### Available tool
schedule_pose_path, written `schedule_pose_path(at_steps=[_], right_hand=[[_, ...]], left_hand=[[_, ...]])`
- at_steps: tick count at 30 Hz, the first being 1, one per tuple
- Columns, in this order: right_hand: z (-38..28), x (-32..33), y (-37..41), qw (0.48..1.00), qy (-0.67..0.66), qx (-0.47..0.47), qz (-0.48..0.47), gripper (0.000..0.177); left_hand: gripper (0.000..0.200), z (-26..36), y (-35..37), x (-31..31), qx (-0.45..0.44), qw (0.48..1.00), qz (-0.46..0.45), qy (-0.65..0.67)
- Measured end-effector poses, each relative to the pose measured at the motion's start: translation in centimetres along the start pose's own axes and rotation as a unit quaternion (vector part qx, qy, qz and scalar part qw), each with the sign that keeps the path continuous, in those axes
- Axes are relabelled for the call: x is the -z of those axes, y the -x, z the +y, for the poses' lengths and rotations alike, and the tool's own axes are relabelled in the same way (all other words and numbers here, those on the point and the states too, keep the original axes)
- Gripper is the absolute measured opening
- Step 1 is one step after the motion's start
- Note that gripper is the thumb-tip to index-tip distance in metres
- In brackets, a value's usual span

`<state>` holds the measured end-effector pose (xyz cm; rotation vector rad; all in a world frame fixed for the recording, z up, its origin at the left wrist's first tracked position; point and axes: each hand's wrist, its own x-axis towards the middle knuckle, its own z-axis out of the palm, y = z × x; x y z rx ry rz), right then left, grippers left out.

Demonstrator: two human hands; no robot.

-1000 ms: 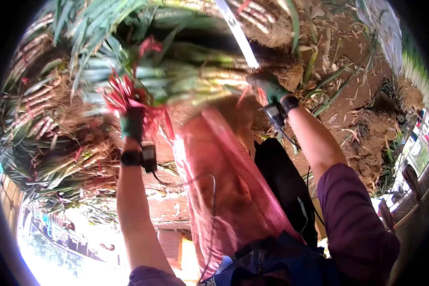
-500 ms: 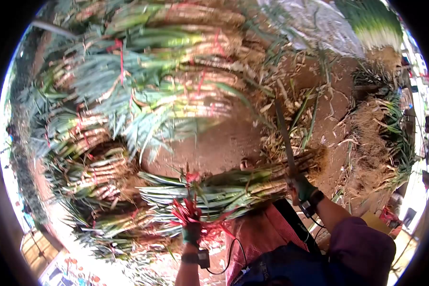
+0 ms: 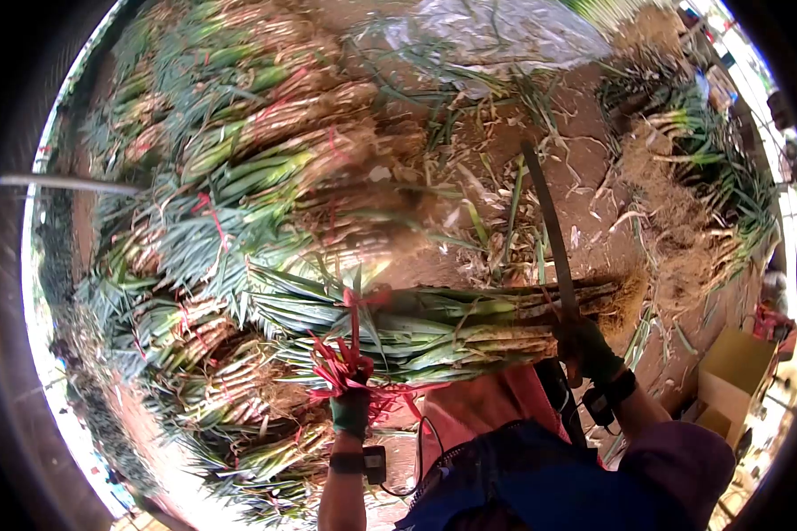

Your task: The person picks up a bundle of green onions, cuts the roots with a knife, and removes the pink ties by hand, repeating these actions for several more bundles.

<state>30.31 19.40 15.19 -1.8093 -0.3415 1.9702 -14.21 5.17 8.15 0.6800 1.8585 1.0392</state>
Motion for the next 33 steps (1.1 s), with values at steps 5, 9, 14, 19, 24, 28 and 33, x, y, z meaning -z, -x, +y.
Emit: schedule_pose_path(at_steps=[5,9,14,19,24,28,33], right_hand=[[-1.5,8.1,-2.5,0.999,-0.026,0.016,-0.013,0.013],[-5.5,15.3,-0.2,0.999,-0.002,0.001,0.050,0.014],[-12.1,20.9,0.3,0.994,-0.018,-0.009,0.110,0.018],[-18.3,27.6,-0.6,0.987,-0.045,0.032,0.153,0.019],[-23.9,32.2,-1.9,0.973,-0.145,0.069,0.164,0.019],[-25.7,35.9,-4.6,0.940,0.137,0.248,0.189,0.022],[-30.7,36.6,-5.5,0.962,-0.092,0.150,0.208,0.016]], left_hand=[[0.036,6.7,-3.0,-6.5,0.129,0.967,-0.109,0.193],[0.047,12.7,-4.0,-14.9,0.070,0.980,-0.181,0.042],[0.018,20.2,-8.2,-26.2,-0.283,0.855,-0.225,-0.371],[0.017,27.0,-10.9,-36.1,-0.332,0.749,-0.251,-0.516],[0.028,30.7,-18.5,-44.4,-0.418,0.648,-0.275,-0.574],[0.028,37.8,-22.0,-56.2,-0.354,0.783,-0.307,-0.409],[0.026,42.6,-28.3,-68.7,-0.177,0.882,-0.384,-0.209]])
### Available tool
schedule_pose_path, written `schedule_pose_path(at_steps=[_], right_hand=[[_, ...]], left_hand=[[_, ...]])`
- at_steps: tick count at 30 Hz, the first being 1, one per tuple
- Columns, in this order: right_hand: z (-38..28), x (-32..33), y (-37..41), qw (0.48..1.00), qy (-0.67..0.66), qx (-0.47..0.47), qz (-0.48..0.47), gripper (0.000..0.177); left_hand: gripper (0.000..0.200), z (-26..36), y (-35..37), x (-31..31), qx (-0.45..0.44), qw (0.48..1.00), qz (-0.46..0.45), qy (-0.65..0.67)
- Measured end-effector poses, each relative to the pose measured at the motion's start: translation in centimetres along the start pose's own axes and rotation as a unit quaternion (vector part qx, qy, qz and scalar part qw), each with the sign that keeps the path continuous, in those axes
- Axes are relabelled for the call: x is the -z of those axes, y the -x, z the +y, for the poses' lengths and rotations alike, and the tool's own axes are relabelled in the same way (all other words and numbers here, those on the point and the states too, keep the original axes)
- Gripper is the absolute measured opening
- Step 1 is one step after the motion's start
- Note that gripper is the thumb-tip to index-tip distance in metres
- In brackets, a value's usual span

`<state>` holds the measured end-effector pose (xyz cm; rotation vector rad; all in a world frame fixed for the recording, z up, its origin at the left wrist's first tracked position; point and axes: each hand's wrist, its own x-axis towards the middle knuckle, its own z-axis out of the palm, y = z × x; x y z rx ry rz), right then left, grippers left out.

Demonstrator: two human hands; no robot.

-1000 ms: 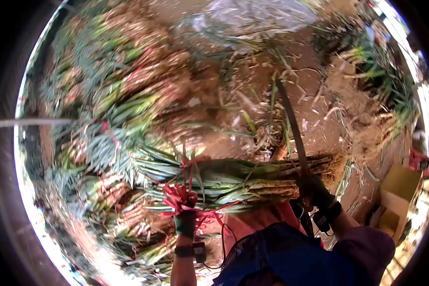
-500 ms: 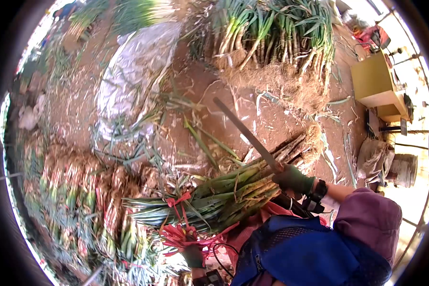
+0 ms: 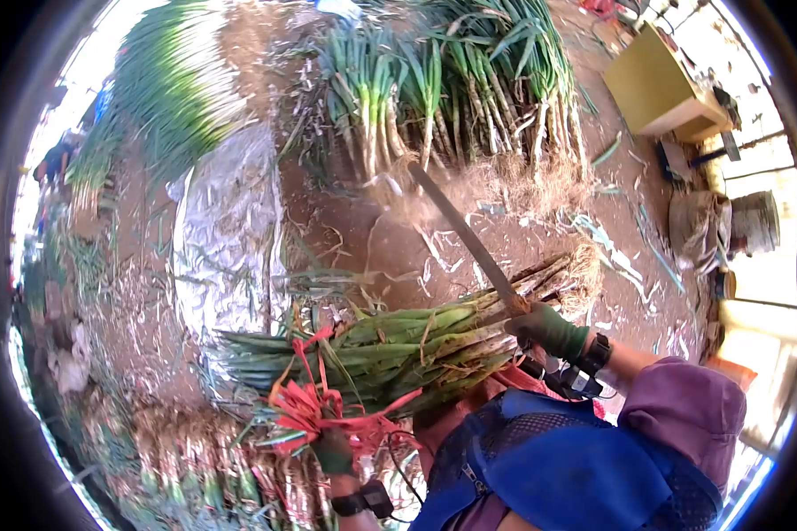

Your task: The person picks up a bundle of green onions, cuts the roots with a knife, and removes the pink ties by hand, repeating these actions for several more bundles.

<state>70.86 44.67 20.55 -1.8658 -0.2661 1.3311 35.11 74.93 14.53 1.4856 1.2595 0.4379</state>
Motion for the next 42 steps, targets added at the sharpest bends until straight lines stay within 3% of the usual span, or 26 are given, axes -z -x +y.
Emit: schedule_pose_path(at_steps=[2,3,5,8,11,14,16,17,18,19,20,22,24,27,29,30,31,33,34,36,37,38,39,40,41,42], right_hand=[[-1.6,0.5,-1.0,0.989,-0.129,-0.061,0.027,0.016],[-1.6,1.3,-1.4,0.994,0.061,0.092,0.014,0.017],[-2.7,2.1,-2.1,0.998,-0.061,0.006,0.024,0.016],[-3.1,3.3,-3.5,0.996,-0.085,0.012,0.040,0.016],[-3.3,5.4,-6.2,0.977,0.102,0.173,0.068,0.013],[-5.2,8.8,-9.9,0.972,0.095,0.194,0.096,0.004],[-6.3,10.9,-11.6,0.980,0.015,0.166,0.106,0.007],[-8.0,12.3,-12.7,0.985,-0.098,0.105,0.096,0.008],[-9.8,13.6,-13.7,0.971,-0.212,0.045,0.098,0.011],[-10.7,14.9,-14.7,0.975,-0.126,0.134,0.127,0.015],[-11.9,16.3,-15.9,0.970,-0.186,0.104,0.116,0.014],[-14.5,19.0,-18.4,0.945,-0.306,0.044,0.105,0.015],[-13.3,20.9,-21.9,0.956,-0.037,0.254,0.139,0.006],[-13.4,23.0,-27.5,0.918,0.014,0.340,0.204,0.004],[-12.6,24.3,-32.1,0.928,-0.056,0.306,0.204,0.003],[-10.7,24.2,-35.5,0.925,-0.051,0.300,0.229,0.009],[-9.2,25.5,-38.9,0.885,0.074,0.371,0.273,0.012],[-6.7,26.8,-45.0,0.911,0.211,0.228,0.273,0.021],[-5.6,27.4,-47.7,0.919,0.264,0.152,0.250,0.026],[-2.2,26.0,-53.1,0.893,0.290,0.136,0.317,0.030],[-0.6,25.4,-55.8,0.879,0.301,0.126,0.349,0.033],[-3.7,25.6,-54.7,0.900,0.255,0.080,0.344,0.031],[-5.0,25.3,-53.3,0.918,0.216,0.024,0.332,0.029],[-3.2,24.4,-54.0,0.891,0.276,0.021,0.360,0.020],[-2.5,24.4,-54.6,0.893,0.276,0.022,0.354,0.017],[-1.8,24.5,-55.2,0.896,0.276,0.023,0.348,0.015]], left_hand=[[0.025,2.7,-5.2,-1.4,0.002,0.999,-0.014,0.050],[0.024,4.2,-7.6,-2.3,0.004,0.997,-0.021,0.072],[0.024,7.2,-12.1,-4.2,0.007,0.994,-0.039,0.098],[0.023,12.5,-17.9,-8.2,-0.001,0.990,-0.070,0.125],[0.022,22.8,-22.2,-15.9,-0.019,0.985,-0.122,0.123],[0.027,28.1,-28.1,-23.0,-0.059,0.973,-0.194,0.109],[0.034,31.6,-32.1,-28.1,-0.073,0.964,-0.241,0.090],[0.031,29.9,-36.3,-29.4,-0.104,0.929,-0.328,0.140],[0.029,31.6,-38.4,-31.8,-0.063,0.899,-0.370,0.228],[0.030,35.0,-38.0,-34.9,-0.121,0.926,-0.326,0.149],[0.031,38.4,-37.6,-38.1,-0.171,0.944,-0.274,0.066],[0.031,44.0,-40.1,-43.8,-0.178,0.921,-0.335,0.083],[0.031,48.3,-42.0,-49.8,-0.298,0.896,-0.322,-0.069],[0.034,51.6,-44.1,-58.1,-0.266,0.894,-0.355,-0.058],[0.040,52.1,-46.4,-62.5,-0.253,0.886,-0.361,-0.141],[0.040,51.4,-47.7,-64.3,-0.298,0.880,-0.304,-0.211],[0.041,50.2,-49.3,-66.1,-0.343,0.863,-0.246,-0.277],[0.045,46.0,-52.7,-69.3,-0.395,0.822,-0.151,-0.380],[0.049,43.6,-52.2,-69.8,-0.346,0.820,-0.184,-0.417],[0.056,38.9,-51.4,-70.6,-0.247,0.795,-0.250,-0.495],[0.048,37.2,-49.2,-70.4,-0.198,0.807,-0.257,-0.494],[0.047,32.7,-50.6,-70.1,-0.207,0.783,-0.244,-0.534],[0.051,29.6,-51.5,-69.5,-0.179,0.747,-0.294,-0.570],[0.052,27.2,-50.0,-68.3,-0.151,0.798,-0.265,-0.520],[0.052,25.1,-50.1,-67.8,-0.149,0.776,-0.329,-0.517],[0.052,24.3,-49.2,-67.2,-0.164,0.744,-0.327,-0.559]])
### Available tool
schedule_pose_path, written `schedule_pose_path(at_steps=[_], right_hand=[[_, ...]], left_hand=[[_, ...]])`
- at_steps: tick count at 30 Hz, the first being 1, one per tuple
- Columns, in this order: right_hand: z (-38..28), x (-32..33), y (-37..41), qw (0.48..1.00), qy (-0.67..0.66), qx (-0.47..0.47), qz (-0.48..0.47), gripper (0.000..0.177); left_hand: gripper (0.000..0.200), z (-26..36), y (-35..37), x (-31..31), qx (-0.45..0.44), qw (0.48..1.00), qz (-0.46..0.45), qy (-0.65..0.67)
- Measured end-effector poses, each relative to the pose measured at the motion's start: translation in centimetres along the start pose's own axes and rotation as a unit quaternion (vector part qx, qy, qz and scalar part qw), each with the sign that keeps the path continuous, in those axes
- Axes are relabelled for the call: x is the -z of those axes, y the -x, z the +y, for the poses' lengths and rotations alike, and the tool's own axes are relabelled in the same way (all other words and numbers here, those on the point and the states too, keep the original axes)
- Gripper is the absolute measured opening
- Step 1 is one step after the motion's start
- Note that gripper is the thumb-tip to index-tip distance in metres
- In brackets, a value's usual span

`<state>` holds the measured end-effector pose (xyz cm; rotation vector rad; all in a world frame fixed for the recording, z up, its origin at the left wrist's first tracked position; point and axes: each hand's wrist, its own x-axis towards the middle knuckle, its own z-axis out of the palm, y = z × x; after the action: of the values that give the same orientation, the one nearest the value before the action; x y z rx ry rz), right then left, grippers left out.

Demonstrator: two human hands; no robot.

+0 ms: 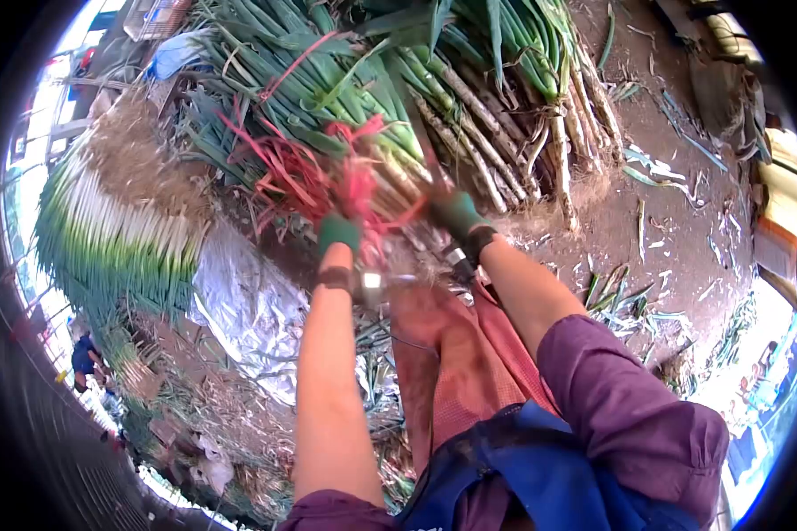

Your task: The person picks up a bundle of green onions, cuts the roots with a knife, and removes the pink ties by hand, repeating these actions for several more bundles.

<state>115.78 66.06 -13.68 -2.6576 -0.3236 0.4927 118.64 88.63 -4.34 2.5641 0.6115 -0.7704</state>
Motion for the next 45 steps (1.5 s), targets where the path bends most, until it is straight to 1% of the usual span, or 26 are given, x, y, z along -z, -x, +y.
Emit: schedule_pose_path(at_steps=[1,2,3,4,7,8,9,11,12,15,18,19,20,22,25,27,29,30,31,33,35,37,39,41,42,45], right_hand=[[0.1,1.0,0.3,0.996,-0.063,-0.007,-0.056,0.016],[-0.3,3.5,0.2,0.991,-0.039,-0.010,-0.125,0.014],[0.2,4.2,0.7,0.994,-0.065,0.061,-0.055,0.014],[1.1,4.6,1.1,0.987,-0.086,0.132,0.021,0.013],[0.6,5.6,5.2,0.981,0.007,0.192,-0.001,0.041],[-0.4,7.0,8.3,0.949,-0.281,-0.065,-0.126,0.038],[-1.6,8.6,11.4,0.776,-0.519,-0.350,-0.072,0.037],[0.5,7.8,19.2,0.907,-0.298,-0.292,-0.067,0.033],[1.0,7.9,23.3,0.930,-0.221,-0.291,-0.041,0.031],[-0.7,12.1,30.8,0.906,-0.162,-0.376,-0.107,0.024],[-1.6,12.6,33.4,0.918,-0.118,-0.371,-0.080,0.021],[-1.6,12.7,33.1,0.923,-0.100,-0.363,-0.080,0.020],[-1.5,12.8,32.5,0.928,-0.083,-0.354,-0.081,0.020],[-1.1,12.8,29.7,0.932,-0.061,-0.346,-0.089,0.020],[-0.9,11.5,22.5,0.950,-0.039,-0.296,-0.090,0.022],[1.1,8.9,18.4,0.953,-0.102,-0.278,-0.069,0.025],[1.4,8.5,18.1,0.940,-0.113,-0.314,-0.076,0.027],[1.6,8.4,18.0,0.932,-0.117,-0.332,-0.081,0.028],[0.0,10.3,18.1,0.928,-0.143,-0.322,-0.119,0.029],[-1.6,13.1,20.1,0.921,-0.189,-0.304,-0.155,0.028],[-0.9,12.6,24.7,0.946,-0.130,-0.258,-0.149,0.025],[-2.2,14.1,30.0,0.880,-0.298,-0.355,-0.104,0.019],[-2.7,17.3,33.4,0.860,-0.299,-0.408,-0.067,0.015],[-3.2,21.3,33.3,0.768,-0.389,-0.504,-0.070,0.012],[-1.9,21.3,34.1,0.753,-0.392,-0.520,-0.096,0.015],[-0.6,21.3,32.8,0.793,-0.284,-0.516,-0.155,0.019]], left_hand=[[0.049,-0.6,1.0,-1.3,0.015,0.999,-0.023,0.039],[0.046,-3.1,0.0,-4.6,0.014,0.998,-0.061,0.023],[0.044,-4.8,-0.8,-7.5,0.058,0.988,-0.120,0.073],[0.043,-4.3,-0.1,-8.4,0.025,0.991,-0.096,0.094],[0.047,-2.7,3.9,-8.2,0.020,0.984,-0.088,0.156],[0.047,-2.2,4.9,-7.5,0.035,0.974,-0.081,0.208],[0.048,-2.2,5.3,-7.4,0.050,0.962,-0.072,0.259],[0.039,-7.6,1.2,-14.5,0.049,0.912,-0.038,0.406],[0.033,-8.6,0.2,-15.4,0.050,0.871,-0.070,0.484],[0.027,-5.9,1.6,-11.8,-0.005,0.940,-0.091,0.329],[0.031,-1.9,2.9,-8.8,-0.013,0.955,-0.148,0.258],[0.034,-2.6,1.5,-11.2,-0.045,0.974,-0.129,0.178],[0.035,-2.2,1.6,-11.5,-0.045,0.976,-0.127,0.172],[0.033,0.1,3.2,-9.0,-0.023,0.965,-0.155,0.211],[0.037,0.9,3.1,-8.8,-0.098,0.982,-0.132,0.092],[0.043,2.4,3.5,-7.1,-0.059,0.981,-0.168,0.080],[0.045,4.0,4.1,-5.9,-0.017,0.977,-0.200,0.074],[0.044,2.4,2.1,-8.7,-0.069,0.984,-0.166,-0.007],[0.045,2.6,1.7,-9.0,-0.054,0.986,-0.151,-0.032],[0.044,2.9,1.3,-8.6,0.003,0.978,-0.206,-0.032],[0.044,2.8,0.8,-8.3,-0.025,0.981,-0.174,-0.086],[0.046,1.9,0.5,-9.3,-0.025,0.979,-0.172,-0.110],[0.048,2.0,0.7,-9.1,-0.013,0.983,-0.177,-0.044],[0.041,0.0,0.0,-9.7,-0.017,0.981,-0.188,0.033],[0.036,-2.3,-0.4,-11.0,-0.064,0.980,-0.164,0.096],[0.053,-7.1,2.1,-10.6,-0.037,0.898,-0.269,0.345]])
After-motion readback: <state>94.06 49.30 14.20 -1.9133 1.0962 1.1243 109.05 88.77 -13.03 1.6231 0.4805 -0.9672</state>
